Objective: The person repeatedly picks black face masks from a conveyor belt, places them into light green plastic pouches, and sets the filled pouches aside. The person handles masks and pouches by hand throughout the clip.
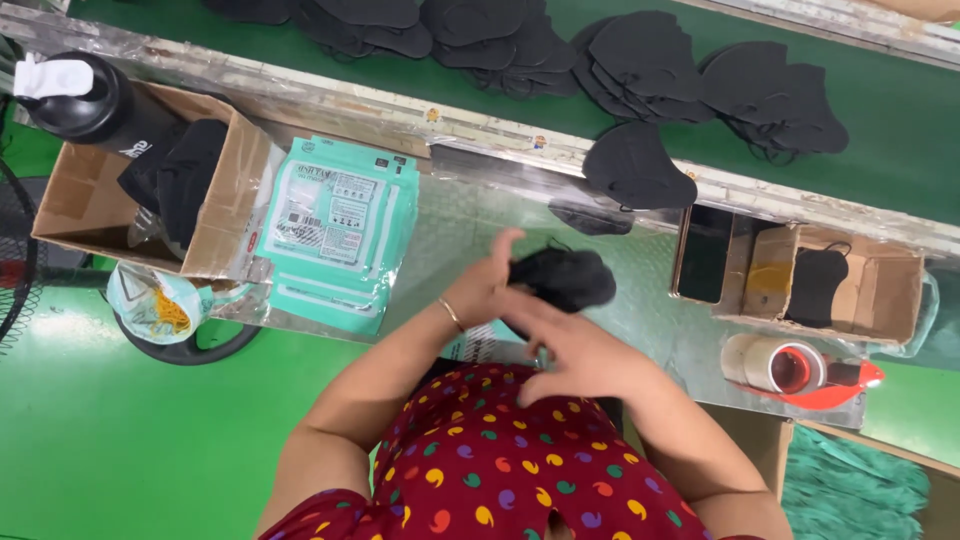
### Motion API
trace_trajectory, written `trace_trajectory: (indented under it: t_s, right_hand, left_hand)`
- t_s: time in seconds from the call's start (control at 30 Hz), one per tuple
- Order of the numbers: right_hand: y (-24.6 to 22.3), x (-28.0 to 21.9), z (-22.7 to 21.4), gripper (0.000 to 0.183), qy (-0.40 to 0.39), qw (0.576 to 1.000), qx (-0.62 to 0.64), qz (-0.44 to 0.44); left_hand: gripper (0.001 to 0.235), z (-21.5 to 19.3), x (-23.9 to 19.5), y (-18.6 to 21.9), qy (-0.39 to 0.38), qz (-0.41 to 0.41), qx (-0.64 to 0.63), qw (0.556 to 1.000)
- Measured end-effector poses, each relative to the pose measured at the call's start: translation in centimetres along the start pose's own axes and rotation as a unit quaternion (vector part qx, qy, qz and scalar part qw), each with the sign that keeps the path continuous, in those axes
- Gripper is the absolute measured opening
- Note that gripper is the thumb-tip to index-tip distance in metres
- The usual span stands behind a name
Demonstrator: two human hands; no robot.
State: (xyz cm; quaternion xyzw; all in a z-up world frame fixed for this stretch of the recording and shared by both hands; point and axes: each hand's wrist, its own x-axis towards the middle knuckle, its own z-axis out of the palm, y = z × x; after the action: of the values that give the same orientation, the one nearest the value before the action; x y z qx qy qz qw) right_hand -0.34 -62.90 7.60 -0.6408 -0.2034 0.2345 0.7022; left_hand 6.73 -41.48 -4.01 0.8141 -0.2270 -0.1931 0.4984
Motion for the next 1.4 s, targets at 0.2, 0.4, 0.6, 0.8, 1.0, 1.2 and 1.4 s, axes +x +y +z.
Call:
trace_trajectory:
  t_s: [0.2,0.4,0.6,0.8,1.0,1.2,1.4]
  right_hand:
    - [4.2,-1.7,-2.2,0.072,0.158,0.903,-0.4,-0.013]
    - [9.1,-2.1,-3.9,0.096,0.279,0.956,-0.085,0.03]
    - [4.1,-3.5,-16.2,0.089,0.483,0.863,0.145,0.01]
    - [-1.6,-4.3,-38.1,0.101,0.625,0.763,0.071,-0.149]
    - [-1.8,-4.5,-61.5,0.049,0.638,0.697,-0.211,-0.25]
    - [-0.6,-1.8,-75.2,0.066,0.671,0.409,-0.574,-0.23]
    - [7.1,0.0,-79.5,0.051,0.486,0.631,-0.583,0.162]
  left_hand:
    - [0.07,-0.7,0.1,-2.9,0.019,-0.063,-0.262,0.963]
    - [0.06,1.0,0.1,-0.1,-0.025,-0.042,-0.249,0.967]
    - [0.052,2.7,-0.1,-6.6,0.004,-0.105,-0.288,0.952]
    - [0.047,2.3,-0.1,-8.0,0.104,-0.038,-0.115,0.987]
    - [0.063,5.0,0.7,-11.4,0.259,0.093,0.31,0.91]
    - [0.054,6.5,0.3,-14.6,0.283,0.068,0.355,0.889]
    - [0.054,7.5,0.1,-17.4,0.274,0.074,0.4,0.871]
